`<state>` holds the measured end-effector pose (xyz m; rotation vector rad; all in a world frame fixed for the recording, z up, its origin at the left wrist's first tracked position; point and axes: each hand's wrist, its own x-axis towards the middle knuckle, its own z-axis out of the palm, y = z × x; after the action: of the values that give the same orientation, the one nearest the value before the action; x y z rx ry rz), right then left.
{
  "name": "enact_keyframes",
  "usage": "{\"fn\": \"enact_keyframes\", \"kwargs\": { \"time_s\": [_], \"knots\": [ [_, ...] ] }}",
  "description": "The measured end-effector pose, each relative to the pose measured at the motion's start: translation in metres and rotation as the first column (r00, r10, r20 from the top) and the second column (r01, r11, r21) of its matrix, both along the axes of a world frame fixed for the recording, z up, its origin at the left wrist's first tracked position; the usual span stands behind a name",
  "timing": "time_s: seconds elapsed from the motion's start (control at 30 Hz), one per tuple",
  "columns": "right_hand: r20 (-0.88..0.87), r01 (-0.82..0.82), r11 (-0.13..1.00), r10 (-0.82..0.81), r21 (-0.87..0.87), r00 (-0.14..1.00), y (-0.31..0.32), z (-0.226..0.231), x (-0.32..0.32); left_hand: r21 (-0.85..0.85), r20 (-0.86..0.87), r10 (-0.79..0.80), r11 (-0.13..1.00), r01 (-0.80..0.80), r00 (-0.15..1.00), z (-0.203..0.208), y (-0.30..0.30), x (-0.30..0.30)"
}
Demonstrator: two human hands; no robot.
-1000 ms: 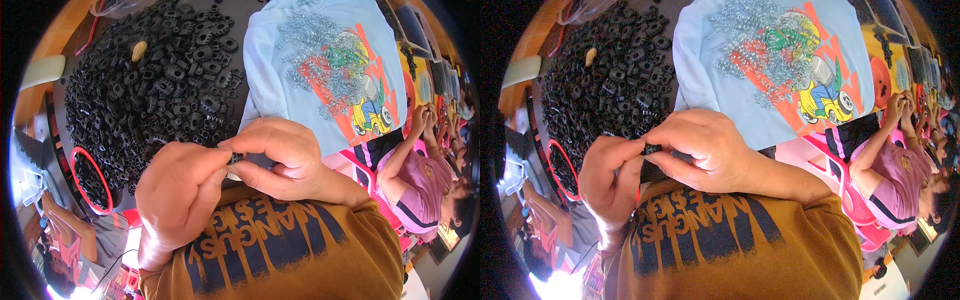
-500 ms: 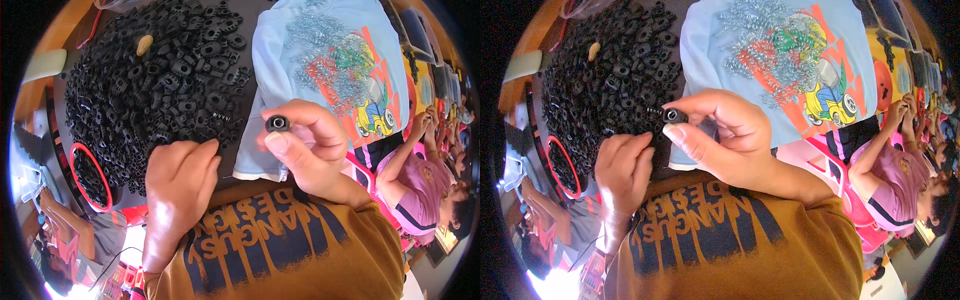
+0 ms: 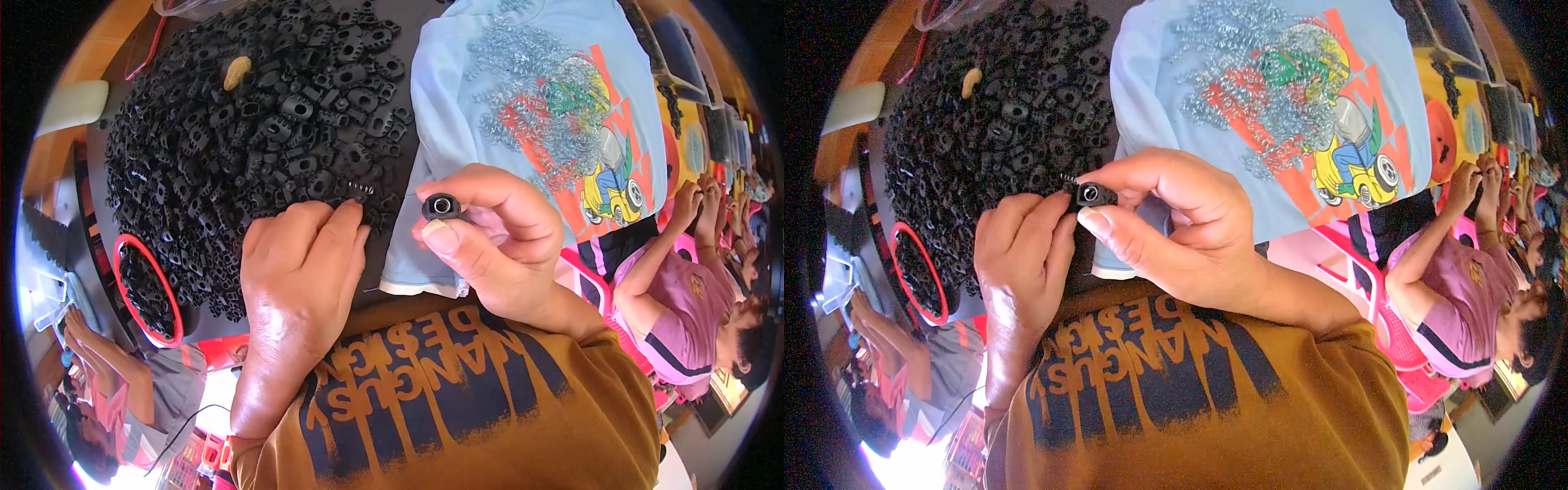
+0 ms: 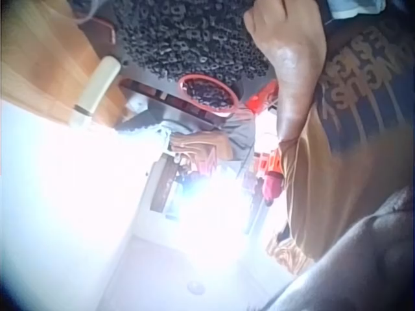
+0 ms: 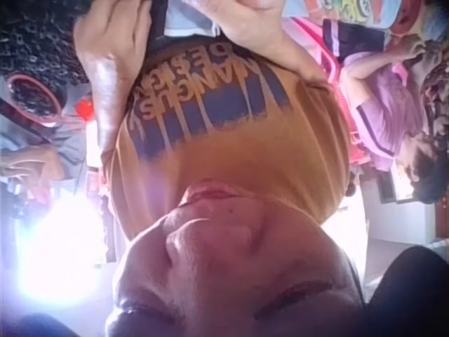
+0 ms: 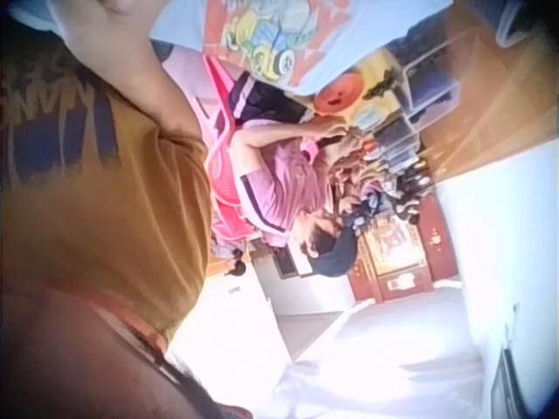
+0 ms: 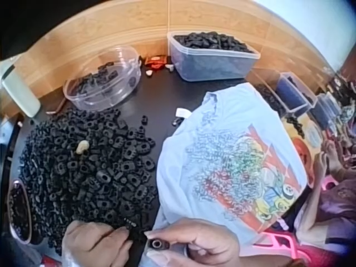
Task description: Assembling small black plastic fasteners or clips by hand at a workbench.
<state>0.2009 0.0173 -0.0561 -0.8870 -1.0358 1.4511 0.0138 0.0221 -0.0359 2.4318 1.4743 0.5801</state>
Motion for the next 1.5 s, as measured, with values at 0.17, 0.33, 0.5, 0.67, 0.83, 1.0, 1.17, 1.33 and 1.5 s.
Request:
{"fn": "enact_keyframes", "kwargs": {
  "time_s": [0.17,0.33,0.5,0.67,0.83,1.0,1.17,1.33,1.5],
  "knots": [
    [0.013,-0.007,1.000,0.007,0.017,1.000,0.001,0.000,0.000,0.003,-0.049,-0.023,1.000,0.023,0.999,0.001,0.002,0.004],
    [0.065,-0.018,0.994,0.012,0.103,0.998,0.003,-0.004,0.000,-0.018,-0.034,-0.032,0.999,0.031,0.999,0.000,0.003,0.003],
    [0.085,-0.012,0.989,-0.001,0.149,0.996,0.005,-0.008,-0.002,0.008,0.082,0.031,0.999,-0.032,0.996,-0.004,0.002,0.003],
    [0.127,-0.052,0.982,0.029,0.184,0.991,0.005,-0.006,-0.001,-0.137,0.256,0.103,0.988,-0.069,0.961,0.008,-0.002,0.003],
    [0.305,-0.159,0.952,0.075,0.262,0.949,0.011,-0.002,0.000,-0.197,0.420,0.112,0.980,-0.030,0.901,0.018,0.001,0.004],
    [0.269,-0.114,0.955,0.037,0.274,0.962,0.008,-0.004,-0.004,-0.224,0.451,0.104,0.975,0.000,0.886,0.019,0.000,0.003],
    [0.271,-0.101,0.956,0.023,0.275,0.962,0.009,-0.003,-0.004,-0.496,0.642,0.315,0.866,0.066,0.699,0.018,-0.007,0.003],
    [0.290,-0.112,0.959,0.033,0.260,0.957,0.009,-0.002,-0.004,-0.624,0.781,0.552,0.715,0.315,0.292,0.020,-0.009,0.001],
    [0.322,-0.174,0.952,0.088,0.250,0.943,0.010,-0.001,-0.002,-0.631,0.775,0.557,0.709,0.315,0.298,0.022,-0.008,0.000]
  ]
}}
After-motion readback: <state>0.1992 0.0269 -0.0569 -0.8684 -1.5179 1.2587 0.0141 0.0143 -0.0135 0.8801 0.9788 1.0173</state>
